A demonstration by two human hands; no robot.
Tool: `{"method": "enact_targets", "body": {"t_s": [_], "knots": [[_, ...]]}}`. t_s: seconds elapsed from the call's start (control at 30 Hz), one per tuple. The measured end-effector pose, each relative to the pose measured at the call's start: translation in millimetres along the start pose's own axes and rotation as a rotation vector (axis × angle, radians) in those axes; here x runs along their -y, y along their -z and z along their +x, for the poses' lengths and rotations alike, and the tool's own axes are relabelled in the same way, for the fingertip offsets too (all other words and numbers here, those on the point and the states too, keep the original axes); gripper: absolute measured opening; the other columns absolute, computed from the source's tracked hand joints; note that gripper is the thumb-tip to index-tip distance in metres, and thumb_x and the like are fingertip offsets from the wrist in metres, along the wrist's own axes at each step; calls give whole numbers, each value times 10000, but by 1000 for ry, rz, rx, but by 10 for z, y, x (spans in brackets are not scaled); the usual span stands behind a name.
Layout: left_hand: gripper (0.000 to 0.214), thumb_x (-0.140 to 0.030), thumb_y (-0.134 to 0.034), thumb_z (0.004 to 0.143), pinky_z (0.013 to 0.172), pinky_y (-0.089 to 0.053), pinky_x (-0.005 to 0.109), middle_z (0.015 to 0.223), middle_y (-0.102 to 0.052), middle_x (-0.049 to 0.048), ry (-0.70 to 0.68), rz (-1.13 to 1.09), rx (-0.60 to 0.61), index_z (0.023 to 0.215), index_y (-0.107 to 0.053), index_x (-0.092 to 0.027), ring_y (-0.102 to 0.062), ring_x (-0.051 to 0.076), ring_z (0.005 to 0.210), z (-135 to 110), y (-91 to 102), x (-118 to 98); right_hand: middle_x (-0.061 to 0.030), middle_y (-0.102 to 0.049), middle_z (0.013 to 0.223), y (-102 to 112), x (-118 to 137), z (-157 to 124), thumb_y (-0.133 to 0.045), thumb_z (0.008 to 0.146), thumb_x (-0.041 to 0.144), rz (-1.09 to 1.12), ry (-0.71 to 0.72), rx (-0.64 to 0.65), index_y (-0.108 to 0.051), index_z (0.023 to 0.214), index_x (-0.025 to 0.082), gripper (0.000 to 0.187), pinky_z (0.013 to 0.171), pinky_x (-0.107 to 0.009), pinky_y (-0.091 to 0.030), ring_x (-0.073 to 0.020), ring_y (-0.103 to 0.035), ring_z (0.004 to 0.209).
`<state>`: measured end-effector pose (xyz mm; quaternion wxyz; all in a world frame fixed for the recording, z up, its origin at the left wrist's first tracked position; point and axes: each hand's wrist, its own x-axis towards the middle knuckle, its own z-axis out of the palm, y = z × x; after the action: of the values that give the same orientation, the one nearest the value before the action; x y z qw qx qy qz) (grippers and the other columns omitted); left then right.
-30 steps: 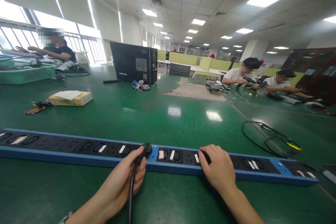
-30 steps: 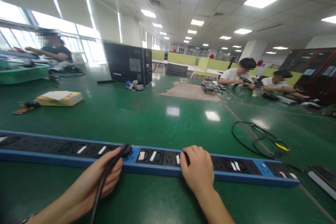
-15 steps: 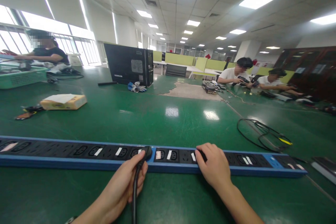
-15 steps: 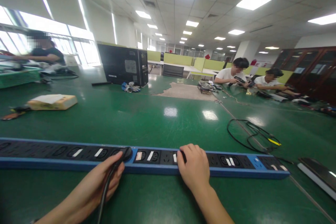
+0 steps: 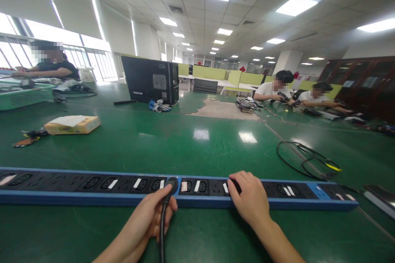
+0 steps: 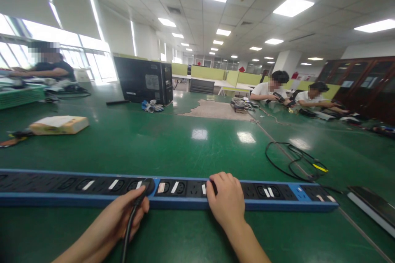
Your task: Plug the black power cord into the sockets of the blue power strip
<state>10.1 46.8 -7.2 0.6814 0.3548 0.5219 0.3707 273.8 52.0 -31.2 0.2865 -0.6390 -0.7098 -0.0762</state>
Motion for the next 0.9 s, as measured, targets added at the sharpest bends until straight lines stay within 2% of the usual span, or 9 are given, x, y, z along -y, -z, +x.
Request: {"method": "enact_targets", "body": {"t_s": [0.23,0.43,0.63,0.8,0.9], "knots": [[507,-649,-595,709,372,-306,191,444,-480,-25,-43,-39,4,646,-614,-147,-411,89,360,11,7,46,-38,-652,858,18,17,-4,-455,890,285,14,11,-18,-645,871,230,198,785,-323,-355,-187,-550,842],[451,-597,-640,707,395,-339,195,436,-485,-23,-55,-86,-10,645,-591,-154,-423,93,384,2,-10,50,-36,-655,877,12,12,-8,-459,889,286,8,7,-5,-644,879,230,193,783,-319,-350,-186,-547,849],[427,-572,-641,732,369,-280,192,394,-416,-54,-92,-219,5,640,-547,-165,-356,75,338,13,-36,88,-28,-654,880,1,-4,-3,-461,891,295,12,1,7,-644,879,229,195,784,-320,-347,-183,-543,853],[386,-538,-630,767,412,-361,219,476,-475,-29,-274,-262,54,682,-555,-169,-414,95,412,-150,-66,-111,-30,-658,881,1,-9,-2,-468,888,301,11,10,-3,-649,890,227,196,784,-320,-347,-181,-547,854],[369,-505,-599,797,403,-372,224,458,-408,-50,-362,-368,52,637,-497,-188,-379,91,400,-258,31,-332,-27,-662,890,4,-11,-5,-464,889,311,7,6,-3,-648,895,229,201,782,-319,-350,-181,-551,858]]}}
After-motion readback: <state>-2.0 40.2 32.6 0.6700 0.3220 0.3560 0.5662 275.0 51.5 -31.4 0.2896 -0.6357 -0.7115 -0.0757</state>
